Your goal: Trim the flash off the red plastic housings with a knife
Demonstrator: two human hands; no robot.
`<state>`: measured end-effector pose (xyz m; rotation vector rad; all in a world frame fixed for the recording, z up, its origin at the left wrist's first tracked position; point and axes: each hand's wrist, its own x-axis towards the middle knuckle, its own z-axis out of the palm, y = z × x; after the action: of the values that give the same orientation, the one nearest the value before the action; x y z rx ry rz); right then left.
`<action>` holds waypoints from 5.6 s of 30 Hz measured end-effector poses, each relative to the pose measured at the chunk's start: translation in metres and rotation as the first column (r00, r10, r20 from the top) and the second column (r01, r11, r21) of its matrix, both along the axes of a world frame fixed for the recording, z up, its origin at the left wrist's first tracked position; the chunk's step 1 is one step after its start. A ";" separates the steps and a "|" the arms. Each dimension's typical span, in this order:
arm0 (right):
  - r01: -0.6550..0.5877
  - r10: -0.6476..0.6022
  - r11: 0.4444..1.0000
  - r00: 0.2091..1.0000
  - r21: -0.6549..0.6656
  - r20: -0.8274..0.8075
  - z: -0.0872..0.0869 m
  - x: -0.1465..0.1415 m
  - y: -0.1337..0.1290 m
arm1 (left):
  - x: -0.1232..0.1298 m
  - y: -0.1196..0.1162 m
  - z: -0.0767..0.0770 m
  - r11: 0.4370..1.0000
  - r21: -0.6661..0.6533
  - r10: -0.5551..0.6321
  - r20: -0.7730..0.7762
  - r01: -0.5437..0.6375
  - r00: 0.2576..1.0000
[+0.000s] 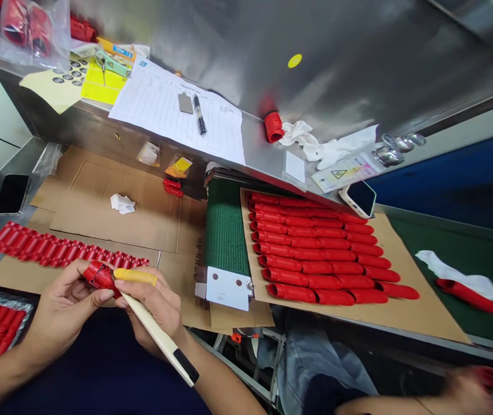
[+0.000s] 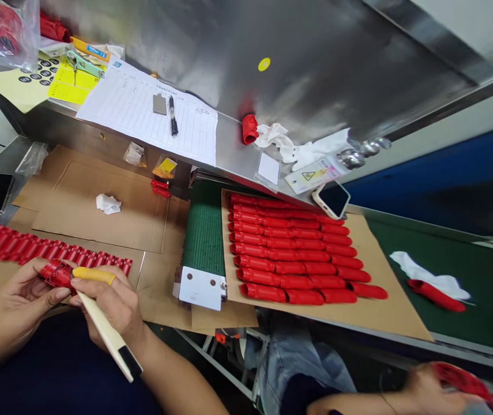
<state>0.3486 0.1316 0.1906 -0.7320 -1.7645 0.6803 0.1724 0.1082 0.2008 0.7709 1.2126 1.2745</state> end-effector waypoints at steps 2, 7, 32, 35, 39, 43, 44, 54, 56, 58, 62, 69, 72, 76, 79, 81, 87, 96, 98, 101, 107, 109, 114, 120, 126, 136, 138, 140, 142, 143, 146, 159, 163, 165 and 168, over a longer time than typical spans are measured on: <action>0.009 -0.009 1.000 1.000 -0.009 0.007 0.000 0.000 -0.001 | 0.000 0.000 0.001 1.000 -0.007 -0.004 -0.007 0.004 1.000; 0.022 -0.022 1.000 1.000 0.014 0.011 0.001 -0.001 -0.003 | -0.001 -0.003 -0.002 1.000 -0.002 -0.009 -0.020 0.009 1.000; -0.113 0.038 0.540 0.993 -0.834 -0.110 0.003 0.010 0.008 | -0.022 -0.008 -0.015 0.957 -0.132 -0.200 0.345 0.259 0.917; 0.053 -0.003 0.838 0.996 -0.543 0.092 0.007 0.014 0.002 | -0.015 -0.008 -0.012 0.988 -0.155 0.005 0.163 0.021 0.987; 0.006 0.005 0.995 0.993 -0.098 0.116 0.016 0.022 -0.002 | -0.009 -0.004 -0.001 0.981 -0.191 0.083 0.199 -0.044 0.977; -0.062 0.064 0.997 0.997 -0.042 0.038 0.014 0.020 -0.004 | -0.007 -0.002 0.004 0.985 -0.173 0.046 0.214 -0.008 0.976; -0.055 0.056 0.998 0.998 -0.038 0.025 0.013 0.019 -0.005 | -0.007 -0.002 0.005 0.985 -0.170 0.046 0.214 -0.009 0.976; -0.046 0.046 0.999 0.999 0.001 -0.002 0.009 0.014 -0.005 | -0.005 -0.002 0.005 0.989 -0.146 0.035 0.195 -0.006 0.980; -0.039 0.039 0.999 0.999 -0.014 -0.011 0.009 0.013 -0.006 | -0.005 -0.002 0.006 0.991 -0.132 0.050 0.193 -0.024 0.980; -0.026 0.025 0.999 1.000 -0.037 -0.011 0.011 0.013 -0.007 | -0.005 -0.002 0.007 0.992 -0.121 0.069 0.196 -0.046 0.978; -0.017 0.016 0.998 1.000 -0.066 -0.011 0.013 0.013 -0.009 | -0.005 -0.002 0.008 0.990 -0.124 0.088 0.212 -0.062 0.973; -0.163 0.166 0.986 0.979 -0.034 0.118 0.007 0.023 0.004 | -0.003 0.002 0.009 0.988 -0.154 0.053 0.225 -0.018 0.973; -0.217 0.174 0.971 0.930 0.101 0.324 0.005 0.029 0.008 | -0.004 0.003 0.011 0.981 -0.193 0.054 0.270 -0.001 0.961; -0.192 0.190 0.981 0.962 -0.008 0.198 0.005 0.028 0.006 | -0.005 0.003 0.008 0.980 -0.200 0.053 0.262 0.000 0.964; -0.191 0.150 0.879 0.980 -0.437 -0.128 0.006 0.021 0.006 | -0.007 0.000 0.000 0.991 -0.131 0.041 0.224 -0.012 0.974; -0.302 0.092 0.703 0.936 -0.644 -0.339 0.006 0.014 0.007 | -0.009 -0.003 -0.006 0.997 -0.080 0.009 0.174 0.006 0.985; -0.767 -0.023 0.303 0.588 -0.566 -0.809 -0.004 0.006 0.001 | -0.014 -0.009 -0.016 0.999 -0.028 -0.032 0.002 0.032 0.999; -0.265 0.225 0.925 0.959 -0.273 -0.172 0.010 0.029 0.001 | -0.011 -0.001 -0.008 0.975 -0.210 0.007 0.339 0.069 0.941; -0.235 0.232 0.968 0.972 -0.094 -0.042 0.010 0.025 0.000 | -0.009 -0.001 -0.003 0.962 -0.259 0.013 0.351 0.084 0.936; -0.256 0.254 0.966 0.966 0.033 0.039 0.008 0.019 -0.001 | -0.007 -0.002 0.003 0.950 -0.296 0.013 0.355 0.099 0.935; -0.280 0.275 0.959 0.956 0.041 0.100 0.006 0.020 0.003 | -0.009 -0.001 0.004 0.931 -0.328 -0.010 0.414 0.160 0.910; -0.306 0.302 0.952 0.949 0.033 0.091 0.005 0.021 0.004 | -0.011 0.000 0.002 0.915 -0.339 -0.042 0.455 0.217 0.890; -0.369 0.369 0.929 0.925 -0.015 0.094 0.014 0.025 0.010 | -0.011 0.001 -0.002 0.885 -0.343 -0.081 0.550 0.313 0.831; -0.438 0.452 0.892 0.860 -0.111 0.237 0.025 0.032 0.021 | -0.010 0.004 0.003 0.847 -0.412 -0.065 0.546 0.336 0.835; -0.465 0.395 0.884 0.795 0.043 0.460 0.025 0.020 0.024 | -0.010 0.009 0.001 0.800 -0.495 -0.037 0.523 0.339 0.851; -0.606 0.412 0.662 0.786 -0.442 -0.460 0.018 0.025 -0.007 | -0.012 0.009 -0.003 0.909 -0.320 -0.081 0.492 0.267 0.867; -0.323 0.212 0.820 0.938 -0.473 -0.273 0.018 0.028 -0.006 | -0.012 0.008 -0.003 0.927 -0.298 -0.071 0.457 0.227 0.886; -0.084 0.065 0.929 0.996 -0.360 -0.065 0.016 0.028 -0.004 | -0.011 0.006 -0.002 0.944 -0.282 -0.042 0.415 0.172 0.909; 0.015 -0.007 0.970 1.000 -0.241 0.031 0.012 0.026 -0.004 | -0.010 0.005 -0.001 0.960 -0.249 -0.026 0.376 0.128 0.926; 0.044 -0.036 0.978 0.998 -0.202 0.043 0.009 0.024 -0.005 | -0.010 0.004 -0.001 0.967 -0.220 -0.039 0.362 0.126 0.931; 0.098 -0.092 0.986 0.995 -0.136 0.043 0.002 0.018 -0.009 | -0.010 0.002 -0.004 0.978 -0.140 -0.099 0.330 0.152 0.939; 0.140 -0.127 0.972 0.989 -0.190 0.077 0.020 0.016 0.014 | -0.013 -0.001 -0.018 0.977 -0.145 -0.107 0.291 0.154 0.951; 0.168 -0.144 0.964 0.982 -0.206 0.126 0.013 0.022 0.022 | -0.023 -0.004 -0.029 0.986 -0.118 -0.094 0.169 0.115 0.981; 0.131 -0.096 0.962 0.984 -0.239 0.152 0.006 0.024 0.027 | -0.041 -0.004 -0.041 0.985 -0.134 -0.110 -0.025 0.105 0.994; 0.056 -0.007 0.957 0.985 -0.286 0.171 -0.004 0.021 0.035 | -0.097 0.006 -0.061 0.982 -0.188 -0.070 -0.341 0.005 0.938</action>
<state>0.3693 0.1662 0.1865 -1.0414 -1.8214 0.8890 0.0755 0.1139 0.1394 0.9010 1.5680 1.0012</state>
